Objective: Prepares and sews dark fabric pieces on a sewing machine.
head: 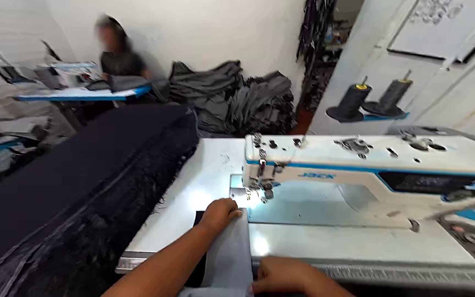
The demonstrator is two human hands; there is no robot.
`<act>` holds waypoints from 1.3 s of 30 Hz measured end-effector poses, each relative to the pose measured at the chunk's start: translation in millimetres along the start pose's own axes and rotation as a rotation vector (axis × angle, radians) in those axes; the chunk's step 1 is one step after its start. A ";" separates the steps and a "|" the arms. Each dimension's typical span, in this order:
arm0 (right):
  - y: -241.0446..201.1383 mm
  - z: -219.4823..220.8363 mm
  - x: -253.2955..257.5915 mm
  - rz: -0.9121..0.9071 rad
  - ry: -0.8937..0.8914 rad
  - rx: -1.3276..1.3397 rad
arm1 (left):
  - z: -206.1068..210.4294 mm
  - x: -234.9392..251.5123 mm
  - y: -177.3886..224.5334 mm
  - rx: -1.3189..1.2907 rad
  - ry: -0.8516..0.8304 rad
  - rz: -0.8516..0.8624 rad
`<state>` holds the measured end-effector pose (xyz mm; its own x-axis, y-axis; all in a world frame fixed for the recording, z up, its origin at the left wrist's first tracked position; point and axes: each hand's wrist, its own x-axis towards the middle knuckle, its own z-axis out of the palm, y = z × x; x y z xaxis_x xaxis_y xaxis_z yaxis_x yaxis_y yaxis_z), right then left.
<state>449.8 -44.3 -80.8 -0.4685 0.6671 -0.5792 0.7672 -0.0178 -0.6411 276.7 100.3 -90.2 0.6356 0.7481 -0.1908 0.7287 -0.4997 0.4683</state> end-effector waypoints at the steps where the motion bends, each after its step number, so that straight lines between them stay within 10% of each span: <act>1: 1.8 -11.1 -3.7 0.026 0.136 -0.057 | 1.3 2.5 6.3 0.020 -0.010 0.022; 4: 11.1 -22.4 11.4 -0.059 0.565 -0.166 | 2.9 13.5 13.8 0.067 0.006 0.033; 39: 29.8 -43.5 57.6 -0.002 0.619 -0.241 | -17.6 85.7 -9.9 0.104 0.171 -0.039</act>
<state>464.7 26.0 -111.4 -0.1871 0.9728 -0.1363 0.8770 0.1029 -0.4694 319.5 177.0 -96.1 0.5599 0.8268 -0.0534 0.7800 -0.5043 0.3705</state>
